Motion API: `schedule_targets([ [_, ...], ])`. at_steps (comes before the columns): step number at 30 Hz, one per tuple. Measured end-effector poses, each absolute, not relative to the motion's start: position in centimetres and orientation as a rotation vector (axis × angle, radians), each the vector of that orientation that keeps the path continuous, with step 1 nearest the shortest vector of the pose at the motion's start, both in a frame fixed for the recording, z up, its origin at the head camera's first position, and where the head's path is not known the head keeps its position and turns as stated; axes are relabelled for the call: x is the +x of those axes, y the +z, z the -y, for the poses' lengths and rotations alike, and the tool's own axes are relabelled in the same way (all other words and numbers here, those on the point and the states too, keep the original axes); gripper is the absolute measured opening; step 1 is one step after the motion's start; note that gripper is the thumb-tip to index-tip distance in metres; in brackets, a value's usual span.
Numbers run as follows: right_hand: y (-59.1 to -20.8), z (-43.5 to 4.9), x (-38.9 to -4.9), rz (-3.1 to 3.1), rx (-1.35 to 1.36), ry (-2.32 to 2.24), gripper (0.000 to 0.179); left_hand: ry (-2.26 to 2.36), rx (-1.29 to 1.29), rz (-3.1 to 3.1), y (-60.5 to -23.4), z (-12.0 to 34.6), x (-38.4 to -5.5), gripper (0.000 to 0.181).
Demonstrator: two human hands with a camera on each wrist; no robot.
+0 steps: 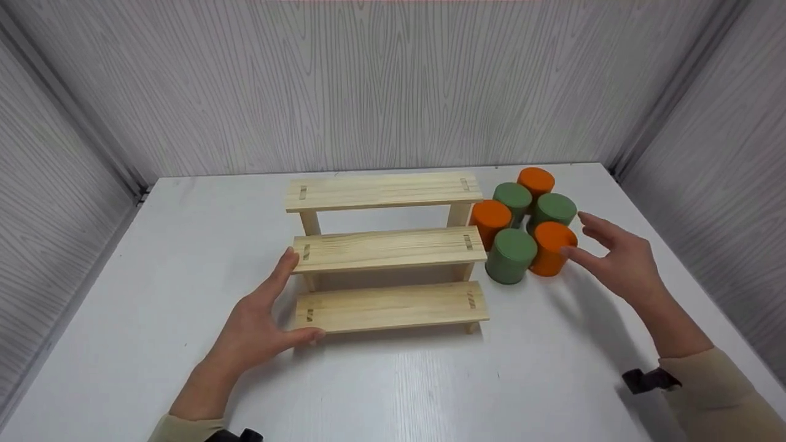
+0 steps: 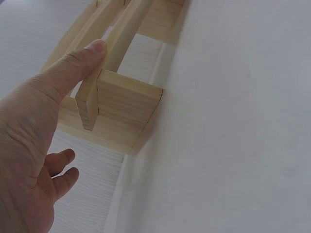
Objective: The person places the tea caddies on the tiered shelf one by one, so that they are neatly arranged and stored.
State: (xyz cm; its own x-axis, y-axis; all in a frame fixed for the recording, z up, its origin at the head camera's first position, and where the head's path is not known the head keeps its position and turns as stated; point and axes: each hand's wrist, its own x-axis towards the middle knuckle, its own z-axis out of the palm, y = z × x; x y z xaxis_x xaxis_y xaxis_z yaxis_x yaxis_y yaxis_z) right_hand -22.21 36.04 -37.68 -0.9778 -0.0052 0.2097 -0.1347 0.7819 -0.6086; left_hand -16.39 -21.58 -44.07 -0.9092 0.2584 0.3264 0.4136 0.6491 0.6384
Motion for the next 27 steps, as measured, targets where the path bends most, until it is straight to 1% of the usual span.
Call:
schedule_targets([
  [5, -38.5, -36.8, -23.2, 2.845, 0.078, 1.047, 0.091, -1.111, -0.556, 2.659, -44.1, 21.6, -16.4, 0.129],
  [14, -39.7, -37.3, -24.6, 2.899, 0.051, 1.215, 0.099, -1.088, -0.547, 2.667, -44.2, 21.6, -16.5, 0.13],
  [20, -40.3, -37.6, -25.2, 2.895, 0.078, 1.268, 0.099, -1.079, -0.531, 2.686, -44.1, 21.5, -16.5, 0.131],
  [27, -40.7, -37.6, -25.2, 2.878, 0.116, 1.273, 0.094, -1.077, -0.532, 2.676, -44.1, 21.5, -16.5, 0.131],
])
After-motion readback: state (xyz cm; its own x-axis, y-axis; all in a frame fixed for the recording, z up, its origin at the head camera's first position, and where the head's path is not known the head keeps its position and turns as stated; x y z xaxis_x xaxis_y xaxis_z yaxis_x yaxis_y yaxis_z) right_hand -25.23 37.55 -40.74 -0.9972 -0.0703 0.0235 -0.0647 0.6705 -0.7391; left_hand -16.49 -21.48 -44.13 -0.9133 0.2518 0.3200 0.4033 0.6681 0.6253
